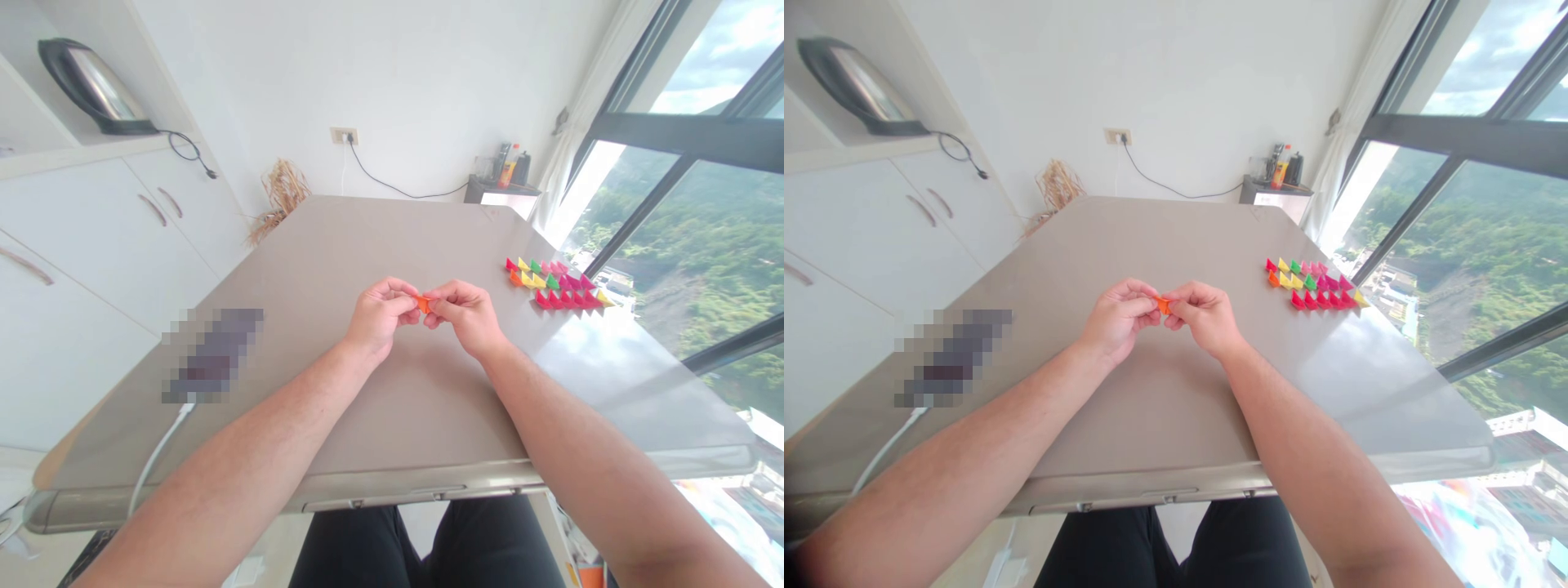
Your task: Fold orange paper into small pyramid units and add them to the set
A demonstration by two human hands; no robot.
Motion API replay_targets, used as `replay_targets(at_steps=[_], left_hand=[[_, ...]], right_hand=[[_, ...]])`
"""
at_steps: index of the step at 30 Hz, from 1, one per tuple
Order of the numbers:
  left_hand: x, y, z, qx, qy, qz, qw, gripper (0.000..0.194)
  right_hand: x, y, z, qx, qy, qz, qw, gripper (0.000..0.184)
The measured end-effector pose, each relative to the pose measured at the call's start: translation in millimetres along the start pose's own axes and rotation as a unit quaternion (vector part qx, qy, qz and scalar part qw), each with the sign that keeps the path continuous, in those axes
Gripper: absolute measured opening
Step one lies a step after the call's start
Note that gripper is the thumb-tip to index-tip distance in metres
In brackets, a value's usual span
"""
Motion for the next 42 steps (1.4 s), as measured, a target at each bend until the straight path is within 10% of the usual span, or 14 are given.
replay_targets(at_steps=[19,42], left_hand=[[-3.3,-2.8,3.0,0.118,0.217,0.029,0.968,0.018],[-3.0,-5.3,3.3,0.086,0.284,0.009,0.955,0.012]], right_hand=[[-3.1,0.2,-2.2,0.046,-0.048,0.018,0.998,0.026],[-2.3,0.0,-0.1,0.052,-0.099,0.021,0.994,0.023]])
Point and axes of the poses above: each hand's wrist, its own y-axis towards the middle knuckle, its own x-axis out of the palm, z = x × y, the point moved 2 cm from there along y, towards the middle knuckle, and after that the axes turned 11 degrees about -z, right-handed, at the moved point
